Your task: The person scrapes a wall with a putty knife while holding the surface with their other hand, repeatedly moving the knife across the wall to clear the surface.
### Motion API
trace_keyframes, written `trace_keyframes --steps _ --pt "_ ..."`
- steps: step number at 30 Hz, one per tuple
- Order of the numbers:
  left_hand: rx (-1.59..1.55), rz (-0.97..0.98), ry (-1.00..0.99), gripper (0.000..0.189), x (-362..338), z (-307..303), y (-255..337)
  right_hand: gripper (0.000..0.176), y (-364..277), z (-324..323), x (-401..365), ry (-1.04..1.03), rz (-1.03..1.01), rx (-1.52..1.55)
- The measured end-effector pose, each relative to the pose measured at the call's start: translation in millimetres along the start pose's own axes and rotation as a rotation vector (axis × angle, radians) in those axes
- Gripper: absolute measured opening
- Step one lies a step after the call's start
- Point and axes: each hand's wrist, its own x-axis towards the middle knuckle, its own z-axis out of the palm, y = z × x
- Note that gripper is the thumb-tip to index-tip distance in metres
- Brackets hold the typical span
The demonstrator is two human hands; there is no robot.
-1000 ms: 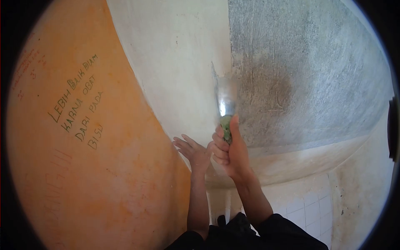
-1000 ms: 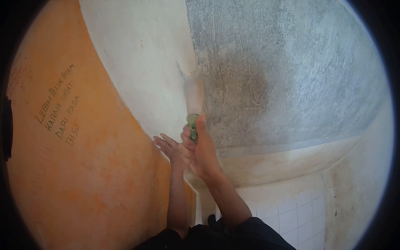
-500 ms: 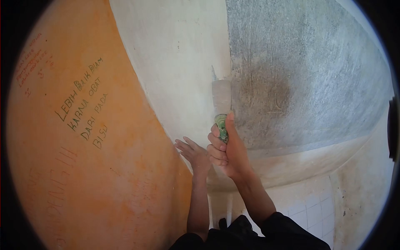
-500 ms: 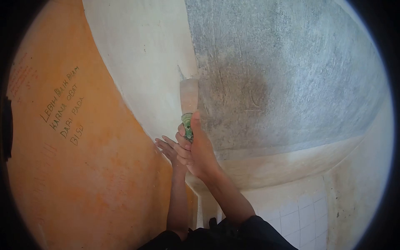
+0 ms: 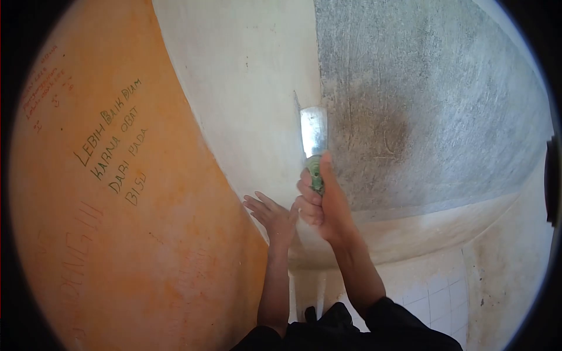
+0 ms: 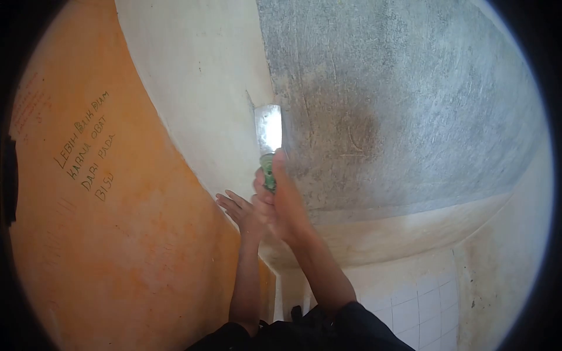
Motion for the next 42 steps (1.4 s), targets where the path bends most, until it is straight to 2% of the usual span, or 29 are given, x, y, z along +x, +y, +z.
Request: trace_keyframes --steps 3,7,12,14,16,17,19,22,28,31,33,37,38,40,42 --pt "-0.04 -0.014 -0.01 0.117 1 4 -6 0.055 3 1 -3 -0.047 -0.036 0.01" --pt "-0.071 -0.027 -0.004 0.12 1 4 -2 0.055 5 -13 -10 -0.031 0.032 -0.021" --pt "-0.086 -0.05 -0.025 0.125 3 4 -1 0.053 -56 26 7 -0.19 -0.191 -0.066" --pt "-0.063 -0.038 -0.024 0.125 3 4 -7 0.052 -42 23 0 -0.159 -0.179 -0.045" --pt "-0.056 -0.022 -0.02 0.125 3 14 -12 0.052 -8 -2 -4 0.085 -0.086 -0.045" --pt "-0.03 -0.025 -0.011 0.125 4 18 -15 0.052 -1 -8 -8 0.078 -0.094 -0.048" --pt "0.0 -0.028 0.0 0.125 6 20 -19 0.053 7 -18 -14 -0.022 0.032 -0.004" --pt "0.0 0.005 0.002 0.125 3 20 -19 0.054 -11 7 -14 -0.031 0.045 -0.089" --pt "-0.006 -0.033 -0.009 0.124 5 20 -17 0.056 7 -18 -7 0.001 0.021 -0.109" --pt "-0.028 -0.025 -0.042 0.122 3 15 -19 0.053 -2 2 -7 -0.054 0.021 -0.097" --pt "-0.082 -0.021 -0.071 0.12 0 12 -15 0.053 7 -11 -9 -0.026 0.03 -0.078" --pt "-0.073 -0.01 -0.031 0.119 4 17 -15 0.052 15 -19 -2 -0.056 0.034 -0.088" --pt "-0.071 -0.002 -0.024 0.119 5 17 -15 0.052 3 -10 3 -0.054 0.03 -0.089" --pt "-0.063 0.002 -0.024 0.118 0 15 -14 0.053 -25 16 13 -0.133 -0.137 -0.119" --pt "-0.068 -0.046 -0.097 0.117 2 8 -12 0.053 -17 20 5 -0.105 -0.085 -0.067"
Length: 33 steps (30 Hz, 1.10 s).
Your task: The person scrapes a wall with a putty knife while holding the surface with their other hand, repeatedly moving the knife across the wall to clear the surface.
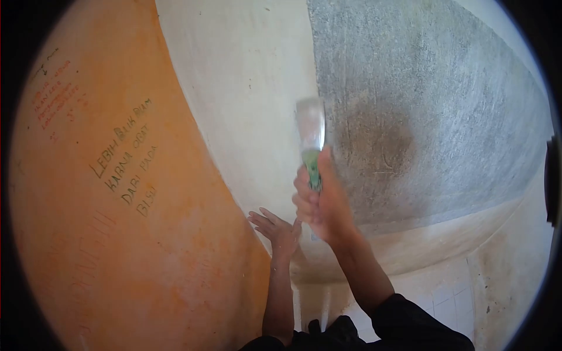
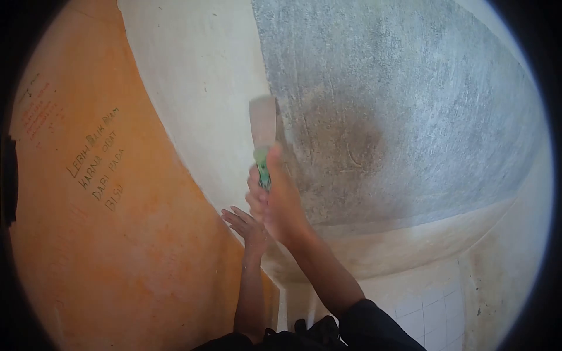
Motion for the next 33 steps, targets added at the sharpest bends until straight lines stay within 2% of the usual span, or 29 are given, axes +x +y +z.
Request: trace_keyframes --steps 4,9,12,16,20,22,26,29,32,33 --pt "0.014 0.021 0.001 0.115 0 3 -7 0.053 43 -27 -15 0.065 0.091 0.125" --pt "0.101 0.097 0.111 0.112 -1 12 -9 0.054 33 -8 -8 0.054 0.065 0.132" --pt "0.018 0.021 0.006 0.114 -1 4 -7 0.054 41 -19 -16 0.05 0.088 0.148" --pt "0.02 0.038 0.035 0.113 -3 6 -3 0.055 36 -6 -2 0.052 0.038 0.157" --pt "0.004 0.038 0.065 0.111 -3 6 -7 0.055 41 -23 -6 0.056 0.041 0.148" --pt "-0.001 0.064 0.085 0.111 0 5 -4 0.056 48 -35 -12 -0.024 0.085 0.177" --pt "0.008 0.048 0.044 0.116 -1 0 -2 0.057 22 -9 -6 -0.034 0.104 0.143" --pt "0.019 0.035 0.038 0.116 -7 1 0 0.057 30 -25 -10 0.041 0.069 0.115" --pt "0.053 0.042 0.069 0.118 2 9 -4 0.057 28 -34 -9 -0.049 0.105 0.08" --pt "0.063 0.053 0.102 0.12 1 11 -6 0.056 10 -24 2 -0.034 0.017 0.019"
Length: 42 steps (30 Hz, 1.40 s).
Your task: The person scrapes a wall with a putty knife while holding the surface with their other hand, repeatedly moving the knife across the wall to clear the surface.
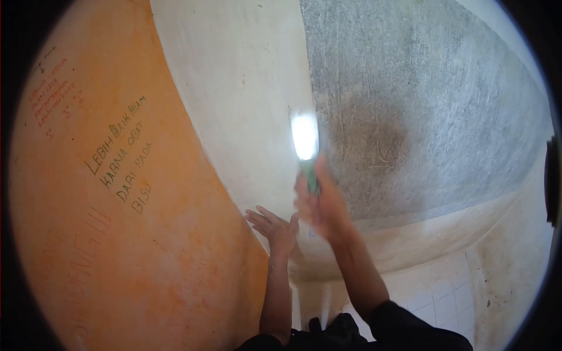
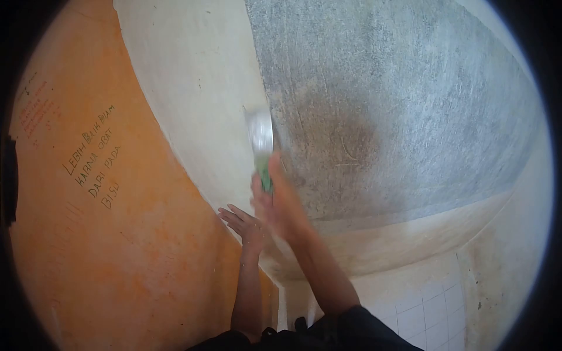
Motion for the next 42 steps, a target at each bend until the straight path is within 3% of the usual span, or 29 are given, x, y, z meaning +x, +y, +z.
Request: trace_keyframes --steps 3,5,9,12,19,22,27,33,40,42 --pt "-0.023 -0.001 0.003 0.122 -2 -7 7 0.054 -35 21 5 -0.059 -0.122 -0.059" --pt "-0.021 -0.009 -0.001 0.123 -2 -8 6 0.05 -23 21 -8 0.048 -0.014 0.072" --pt "-0.021 -0.019 -0.006 0.123 0 -6 5 0.052 5 -7 -27 0.129 0.043 0.028" --pt "-0.07 -0.047 -0.04 0.124 -1 -10 9 0.052 -15 4 -25 0.083 0.109 -0.029" --pt "-0.012 -0.007 -0.002 0.124 -2 -2 2 0.052 -13 -14 -24 0.151 0.127 -0.105" --pt "0.009 0.016 0.031 0.124 -3 -1 6 0.051 -41 9 -10 0.052 0.037 -0.207" --pt "-0.051 -0.031 -0.035 0.121 0 -4 0 0.054 10 -15 -25 0.119 0.13 -0.06" --pt "-0.094 -0.047 -0.064 0.114 -1 -11 5 0.056 17 6 -8 0.09 0.051 0.004" --pt "0.021 -0.039 -0.068 0.122 0 4 -10 0.055 34 18 6 0.088 0.004 0.132" --pt "-0.099 -0.088 -0.077 0.123 0 -3 -1 0.056 38 12 3 0.101 0.001 0.157"
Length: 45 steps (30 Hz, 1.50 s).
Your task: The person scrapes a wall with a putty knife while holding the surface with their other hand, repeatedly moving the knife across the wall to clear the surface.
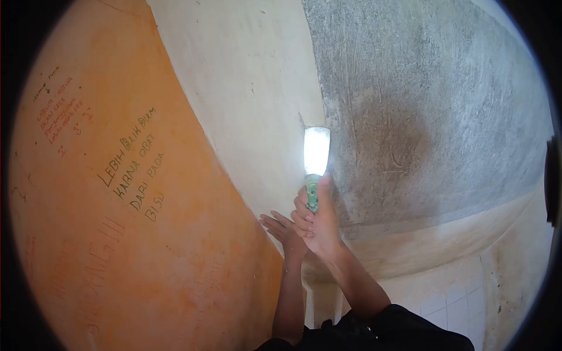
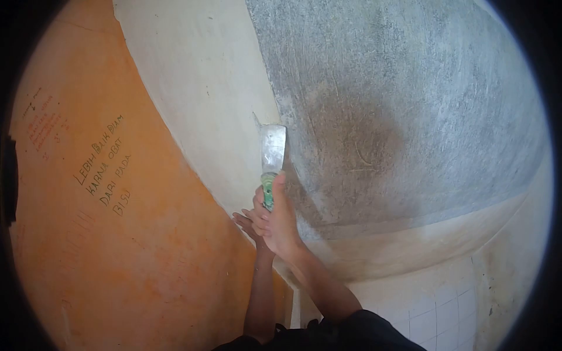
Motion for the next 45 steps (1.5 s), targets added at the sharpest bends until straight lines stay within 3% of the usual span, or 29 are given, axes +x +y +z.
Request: trace_keyframes --steps 4,6,7,10,15,19,21,24,29,31,34,36,44,45 --pt "0.022 -0.041 -0.034 0.122 -1 5 -4 0.058 3 1 7 -0.01 -0.036 0.021" --pt "0.153 0.142 0.085 0.12 -2 16 -24 0.058 -10 11 20 -0.089 -0.057 0.022" --pt "0.158 0.142 0.081 0.12 -2 20 -29 0.059 -14 16 23 -0.167 -0.07 0.016" --pt "0.066 0.058 0.054 0.115 2 20 -27 0.058 10 3 5 -0.099 -0.009 0.061" --pt "-0.004 0.157 0.106 0.098 -8 11 -22 0.055 16 5 7 -0.01 0.008 0.104" --pt "-0.043 -0.008 0.054 0.103 3 40 -50 0.057 15 4 7 -0.073 -0.033 0.106" --pt "0.267 0.096 0.264 0.106 9 53 -46 0.057 17 4 4 -0.043 0.019 0.136" --pt "0.146 0.188 0.166 0.109 -3 12 -15 0.058 -10 23 26 -0.164 -0.063 0.171" --pt "0.207 0.135 0.176 0.112 1 35 -28 0.058 12 6 7 -0.171 0.01 0.231" --pt "0.283 0.12 0.241 0.115 6 37 -32 0.059 20 -2 8 -0.121 -0.027 0.145" --pt "0.142 0.151 0.084 0.112 -4 16 -25 0.059 -7 21 13 -0.134 -0.04 0.131" --pt "0.108 0.026 0.015 0.113 -2 8 -14 0.059 0 14 4 -0.093 -0.026 0.138" --pt "0.232 -0.005 -0.041 0.116 3 11 -14 0.056 5 12 -1 -0.084 0.007 0.126" --pt "0.201 0.019 -0.028 0.115 -1 6 -10 0.056 8 1 -6 0.006 0.014 0.132"
